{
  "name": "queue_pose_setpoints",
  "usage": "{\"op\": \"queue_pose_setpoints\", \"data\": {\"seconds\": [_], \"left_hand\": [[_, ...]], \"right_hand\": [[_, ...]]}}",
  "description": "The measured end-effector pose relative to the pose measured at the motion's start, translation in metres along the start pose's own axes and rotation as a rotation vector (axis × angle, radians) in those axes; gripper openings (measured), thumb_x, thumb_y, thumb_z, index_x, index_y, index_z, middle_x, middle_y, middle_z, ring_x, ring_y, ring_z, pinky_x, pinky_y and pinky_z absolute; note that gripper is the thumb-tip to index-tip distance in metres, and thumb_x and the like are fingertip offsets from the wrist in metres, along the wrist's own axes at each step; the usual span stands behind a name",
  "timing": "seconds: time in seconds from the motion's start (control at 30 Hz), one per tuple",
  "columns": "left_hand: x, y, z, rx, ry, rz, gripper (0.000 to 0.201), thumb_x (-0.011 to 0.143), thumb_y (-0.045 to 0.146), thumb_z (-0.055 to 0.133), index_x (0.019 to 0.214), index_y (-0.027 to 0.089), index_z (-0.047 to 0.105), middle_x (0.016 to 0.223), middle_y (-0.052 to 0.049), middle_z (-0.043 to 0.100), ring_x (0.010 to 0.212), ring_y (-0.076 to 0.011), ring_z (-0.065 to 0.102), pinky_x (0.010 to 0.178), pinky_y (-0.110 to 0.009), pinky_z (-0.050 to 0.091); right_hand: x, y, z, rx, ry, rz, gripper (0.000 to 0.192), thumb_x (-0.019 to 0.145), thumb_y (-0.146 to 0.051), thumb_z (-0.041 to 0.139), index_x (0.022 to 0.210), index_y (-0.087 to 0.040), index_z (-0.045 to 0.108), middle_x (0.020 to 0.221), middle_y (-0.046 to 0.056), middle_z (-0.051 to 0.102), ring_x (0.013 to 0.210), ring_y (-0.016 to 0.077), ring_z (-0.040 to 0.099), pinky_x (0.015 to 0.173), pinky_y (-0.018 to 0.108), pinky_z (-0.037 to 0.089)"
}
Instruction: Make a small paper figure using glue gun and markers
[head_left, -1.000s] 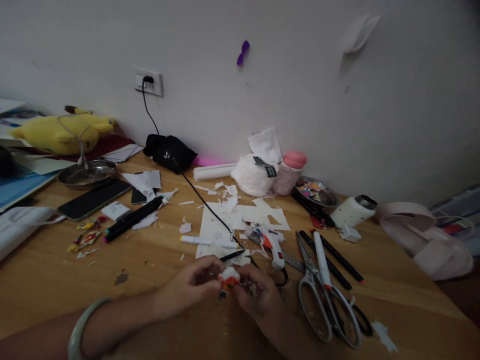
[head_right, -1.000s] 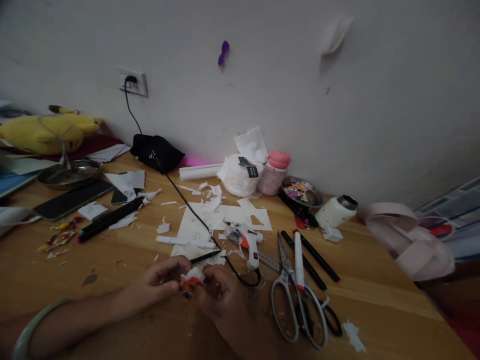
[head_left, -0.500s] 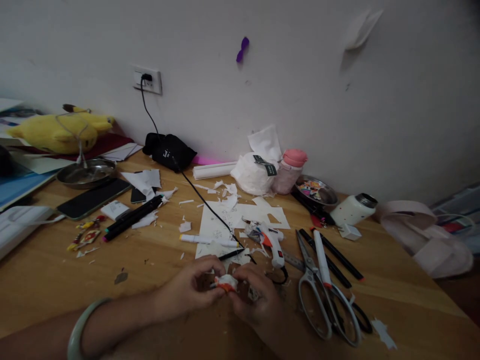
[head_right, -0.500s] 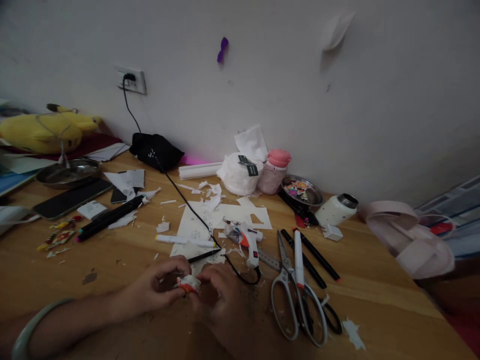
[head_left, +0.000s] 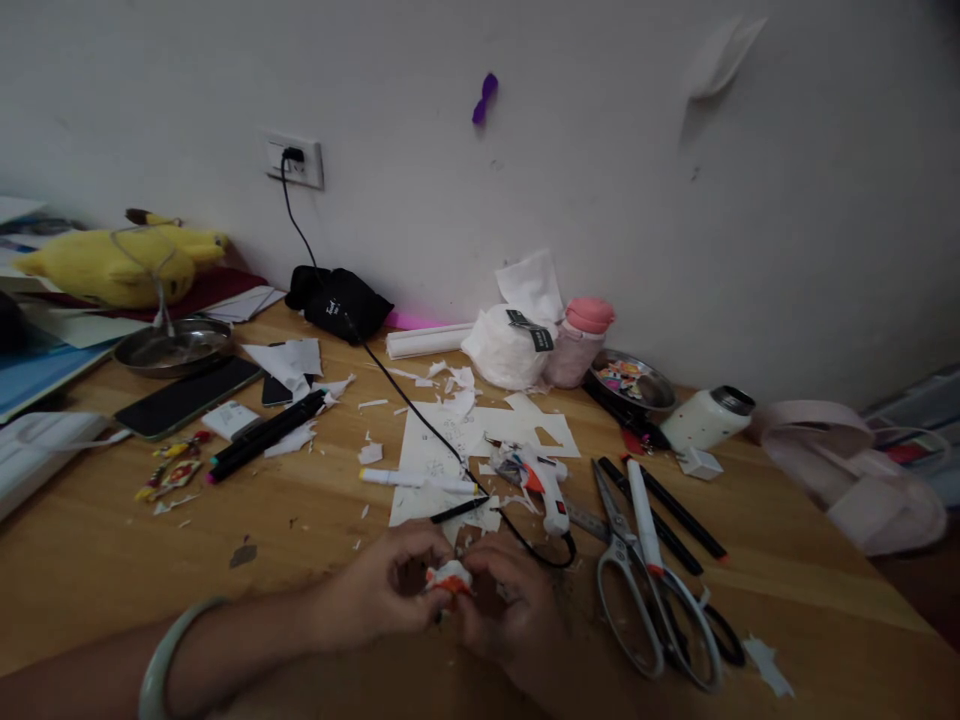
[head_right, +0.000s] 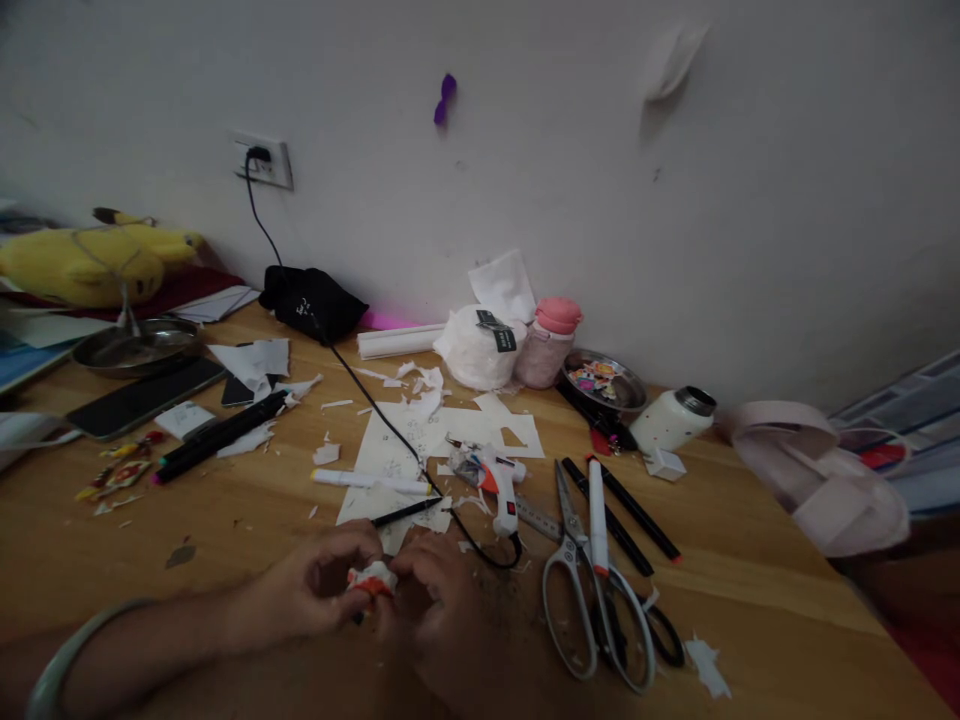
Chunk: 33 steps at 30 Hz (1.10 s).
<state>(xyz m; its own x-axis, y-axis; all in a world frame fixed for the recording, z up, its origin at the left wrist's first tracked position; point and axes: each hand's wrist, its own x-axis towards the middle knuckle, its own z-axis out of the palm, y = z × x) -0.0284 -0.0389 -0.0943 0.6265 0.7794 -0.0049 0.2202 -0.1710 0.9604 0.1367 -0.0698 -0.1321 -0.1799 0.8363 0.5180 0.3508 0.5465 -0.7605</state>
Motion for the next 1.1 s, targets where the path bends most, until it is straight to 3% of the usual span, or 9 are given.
{"op": "queue_pose_setpoints", "data": {"seconds": [0.27,0.37,0.5,0.63,0.8,1.1], "left_hand": [[0.0,-0.004,0.003,-0.192,-0.06,-0.111,0.021,0.071,0.035,0.057,0.074,0.015,0.051,0.069,0.002,0.049,0.062,-0.0097,0.042,0.056,-0.021,0.035],[0.002,-0.006,0.004,-0.361,-0.081,-0.181,0.03,0.069,0.044,0.058,0.076,0.015,0.051,0.068,0.001,0.051,0.061,-0.0099,0.044,0.056,-0.021,0.035],[0.005,-0.009,0.002,-0.535,-0.031,-0.207,0.031,0.068,0.044,0.061,0.078,0.015,0.053,0.071,0.001,0.055,0.067,-0.0113,0.047,0.063,-0.023,0.035],[0.005,-0.011,0.001,-0.558,-0.025,-0.221,0.028,0.07,0.042,0.06,0.079,0.016,0.054,0.074,0.002,0.055,0.07,-0.0115,0.047,0.066,-0.023,0.033],[0.006,-0.009,-0.003,-0.524,-0.007,-0.225,0.029,0.069,0.044,0.059,0.075,0.016,0.052,0.069,0.004,0.05,0.066,-0.0109,0.043,0.062,-0.022,0.031],[0.01,-0.006,-0.004,-0.478,0.01,-0.223,0.036,0.062,0.048,0.063,0.071,0.016,0.05,0.068,0.003,0.049,0.065,-0.0114,0.042,0.063,-0.023,0.03]], "right_hand": [[0.005,-0.005,0.004,-0.052,0.069,-0.007,0.004,0.062,-0.014,0.055,0.062,-0.016,0.051,0.058,-0.001,0.052,0.056,0.0094,0.047,0.053,0.02,0.037],[0.004,-0.005,0.004,-0.031,0.029,0.199,0.007,0.063,-0.019,0.055,0.058,-0.016,0.051,0.057,-0.001,0.051,0.056,0.0091,0.046,0.052,0.019,0.036],[0.006,-0.008,-0.002,0.141,-0.104,0.54,0.01,0.066,-0.024,0.054,0.071,-0.016,0.056,0.066,0.0,0.052,0.06,0.0093,0.045,0.055,0.019,0.036],[0.013,-0.015,-0.011,0.279,-0.221,0.683,0.026,0.07,-0.036,0.051,0.081,-0.012,0.054,0.078,0.005,0.056,0.068,0.0128,0.049,0.062,0.023,0.039],[0.017,-0.018,-0.015,0.328,-0.201,0.702,0.031,0.071,-0.039,0.05,0.083,-0.011,0.055,0.083,0.008,0.058,0.075,0.0163,0.051,0.069,0.027,0.039],[0.017,-0.014,-0.015,0.325,-0.176,0.714,0.029,0.072,-0.039,0.05,0.081,-0.012,0.057,0.077,0.006,0.057,0.071,0.0153,0.05,0.067,0.027,0.038]]}}
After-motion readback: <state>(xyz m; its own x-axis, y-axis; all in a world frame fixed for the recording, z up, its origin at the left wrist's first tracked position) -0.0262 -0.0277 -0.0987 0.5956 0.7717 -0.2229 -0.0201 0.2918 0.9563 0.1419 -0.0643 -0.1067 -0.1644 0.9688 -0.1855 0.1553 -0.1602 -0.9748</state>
